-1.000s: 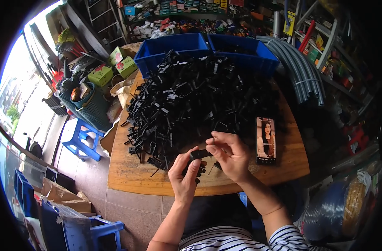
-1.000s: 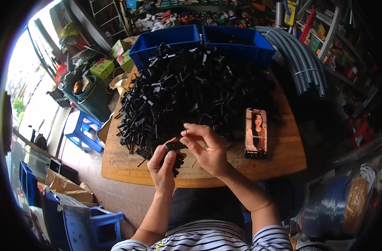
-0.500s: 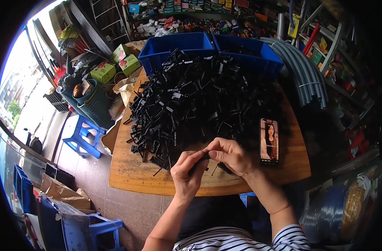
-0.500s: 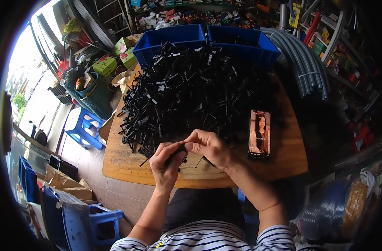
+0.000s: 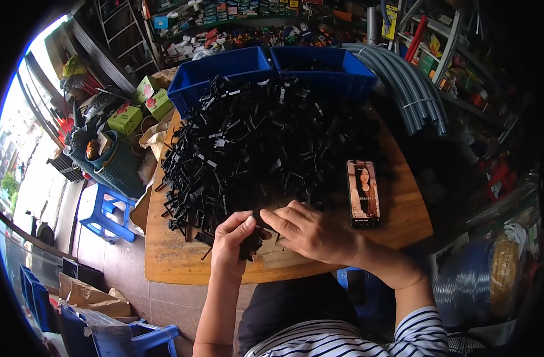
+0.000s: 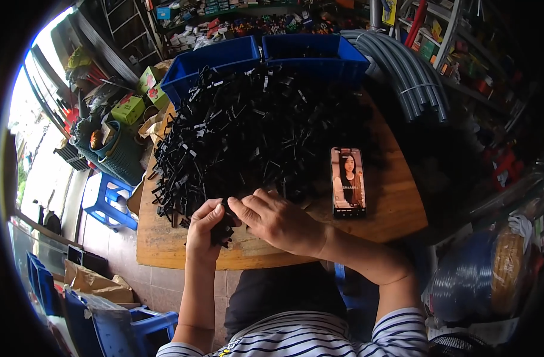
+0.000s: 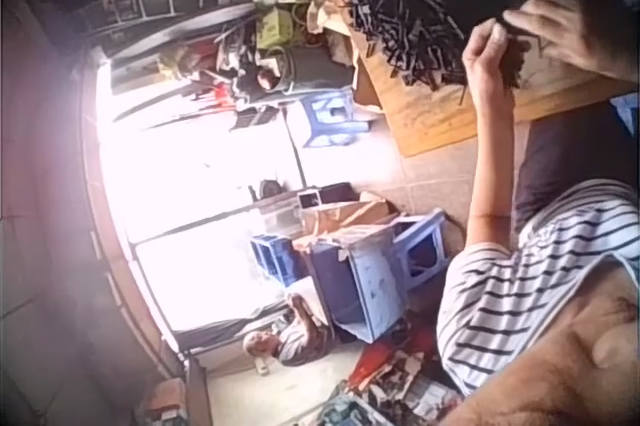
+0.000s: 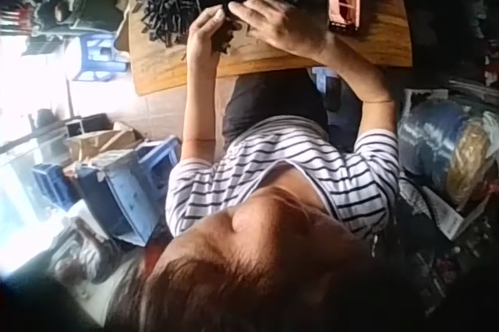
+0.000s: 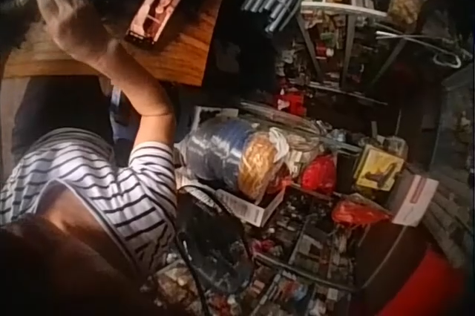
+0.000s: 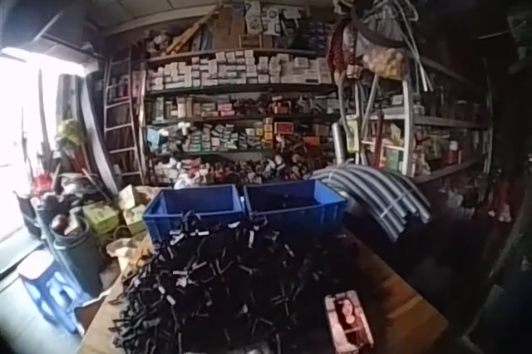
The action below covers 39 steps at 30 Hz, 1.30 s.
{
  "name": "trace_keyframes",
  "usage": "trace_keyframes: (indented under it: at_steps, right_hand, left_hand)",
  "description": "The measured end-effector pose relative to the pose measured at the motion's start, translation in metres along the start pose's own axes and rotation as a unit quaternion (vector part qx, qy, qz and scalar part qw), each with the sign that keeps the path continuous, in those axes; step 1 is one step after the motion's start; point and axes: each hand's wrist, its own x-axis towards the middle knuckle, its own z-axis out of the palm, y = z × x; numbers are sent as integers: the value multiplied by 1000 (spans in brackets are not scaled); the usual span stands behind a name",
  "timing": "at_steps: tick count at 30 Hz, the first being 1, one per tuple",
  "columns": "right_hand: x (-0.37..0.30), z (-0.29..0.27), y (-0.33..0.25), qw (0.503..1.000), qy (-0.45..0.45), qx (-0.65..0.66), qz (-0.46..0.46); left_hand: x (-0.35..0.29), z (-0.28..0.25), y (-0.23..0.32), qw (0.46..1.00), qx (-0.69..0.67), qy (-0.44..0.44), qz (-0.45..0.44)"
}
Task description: Sorting and inspecting small black plastic components on a wooden workbench and placing them into bins.
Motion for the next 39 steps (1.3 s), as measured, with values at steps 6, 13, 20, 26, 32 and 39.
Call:
trace_keyframes:
  at_steps: [6,13,20,26,32,39]
  right_hand:
    - [-2,0,2,991,14,-118,-69]
    - [-8,-1,8,991,6,-106,-83]
    - [-9,13,7,1000,0,-10,-19]
    - [-7,24,12,1000,2,21,-4]
    - [2,27,22,998,57,26,6]
    - [-33,-16,25,972,-88,-3,216]
  left_hand:
    - [-1,-3,2,998,12,-34,-55]
    - [-1,-7,-2,995,29,-56,-83]
    - [-7,13,-19,996,80,-45,-6]
    - [-15,15,-30,977,178,52,105]
    - [-5,26,-21,969,189,104,120]
    - [7,18,3,993,-27,96,62]
